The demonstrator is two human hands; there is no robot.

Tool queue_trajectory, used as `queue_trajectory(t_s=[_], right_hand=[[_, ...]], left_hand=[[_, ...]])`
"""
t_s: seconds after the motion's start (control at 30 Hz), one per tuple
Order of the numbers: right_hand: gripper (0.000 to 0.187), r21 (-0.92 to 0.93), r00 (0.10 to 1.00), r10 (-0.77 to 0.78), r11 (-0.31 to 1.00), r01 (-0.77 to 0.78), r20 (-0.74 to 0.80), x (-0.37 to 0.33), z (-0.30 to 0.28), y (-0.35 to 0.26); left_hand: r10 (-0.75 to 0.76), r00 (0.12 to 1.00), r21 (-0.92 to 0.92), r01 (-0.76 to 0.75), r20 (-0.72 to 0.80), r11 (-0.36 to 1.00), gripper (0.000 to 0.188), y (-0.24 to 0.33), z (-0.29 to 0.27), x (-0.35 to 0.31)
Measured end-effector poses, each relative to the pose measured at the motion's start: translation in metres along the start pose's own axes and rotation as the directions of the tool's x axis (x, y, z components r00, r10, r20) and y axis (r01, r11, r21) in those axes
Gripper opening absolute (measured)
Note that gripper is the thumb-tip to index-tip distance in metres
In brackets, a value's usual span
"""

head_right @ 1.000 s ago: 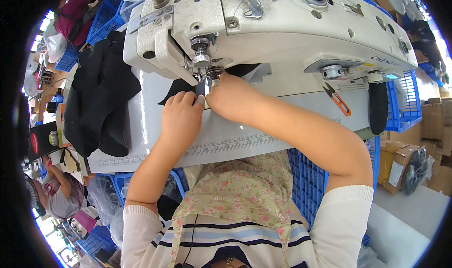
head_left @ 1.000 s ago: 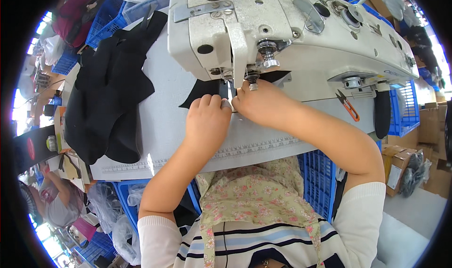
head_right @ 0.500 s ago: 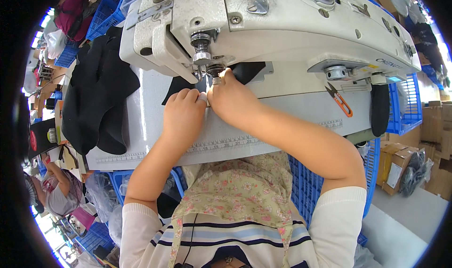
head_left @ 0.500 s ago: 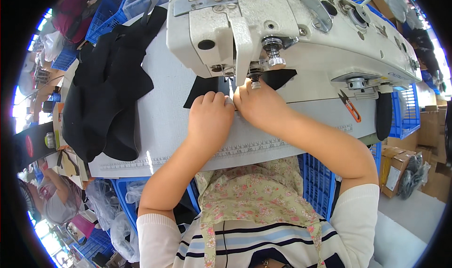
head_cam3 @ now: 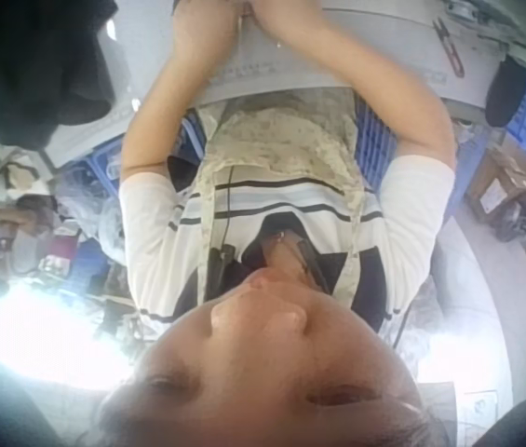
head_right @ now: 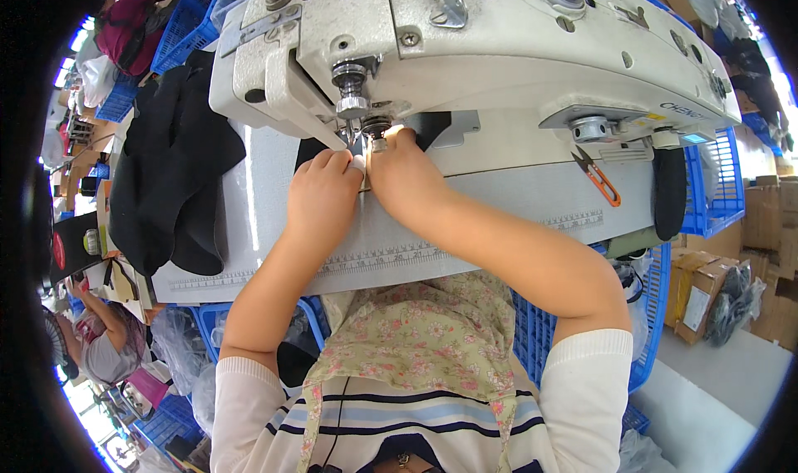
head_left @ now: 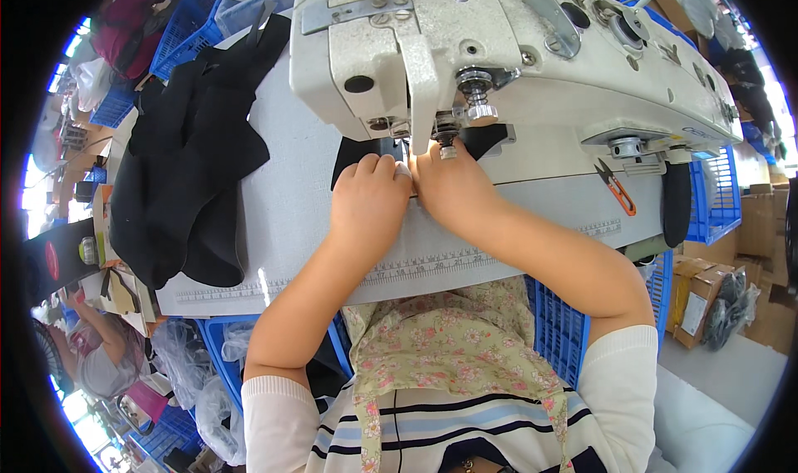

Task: The person sews black fabric pieces using an industrial sewing machine, then trims the excess thread and edges with scissors. They repeat this process for multiple glove components, handling the fabric and tools with both hands.

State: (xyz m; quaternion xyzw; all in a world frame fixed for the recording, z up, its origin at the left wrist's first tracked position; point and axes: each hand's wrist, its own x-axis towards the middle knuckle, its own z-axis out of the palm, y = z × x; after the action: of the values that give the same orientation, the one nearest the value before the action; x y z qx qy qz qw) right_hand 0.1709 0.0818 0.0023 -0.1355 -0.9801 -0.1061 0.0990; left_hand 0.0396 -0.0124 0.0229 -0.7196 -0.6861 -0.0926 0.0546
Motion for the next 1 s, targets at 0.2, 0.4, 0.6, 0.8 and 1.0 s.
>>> queue_trajectory(t_s=[0.2, 0.4, 0.6, 0.8, 1.0], right_hand=[[0.017, -0.134, 0.998, -0.039, 0.99, 0.045, 0.043, -0.016, -0.016, -0.007], [0.017, -0.089, 0.999, 0.003, 0.996, 0.0, 0.036, -0.016, -0.02, -0.007], [0.017, -0.022, 0.996, 0.027, 0.999, -0.029, -0.083, -0.013, -0.014, -0.004], [0.017, -0.008, 0.989, 0.012, 1.0, -0.013, -0.145, -0.013, -0.013, 0.0], [0.017, 0.03, 0.993, 0.019, 0.999, -0.016, -0.121, -0.011, -0.014, 0.002]], left_hand=[[0.066, 0.998, -0.133, -0.068, -0.016, 0.989, 0.024, -0.014, -0.001, -0.007], [0.072, 0.997, -0.221, -0.066, 0.019, 0.973, 0.024, -0.021, -0.006, -0.006], [0.08, 0.997, -0.145, -0.082, -0.019, 0.986, 0.02, -0.019, 0.0, -0.002], [0.117, 0.99, -0.058, -0.122, -0.081, 0.991, 0.014, -0.021, 0.006, 0.003], [0.162, 0.979, -0.011, -0.164, -0.122, 0.986, 0.015, -0.025, 0.009, 0.006]])
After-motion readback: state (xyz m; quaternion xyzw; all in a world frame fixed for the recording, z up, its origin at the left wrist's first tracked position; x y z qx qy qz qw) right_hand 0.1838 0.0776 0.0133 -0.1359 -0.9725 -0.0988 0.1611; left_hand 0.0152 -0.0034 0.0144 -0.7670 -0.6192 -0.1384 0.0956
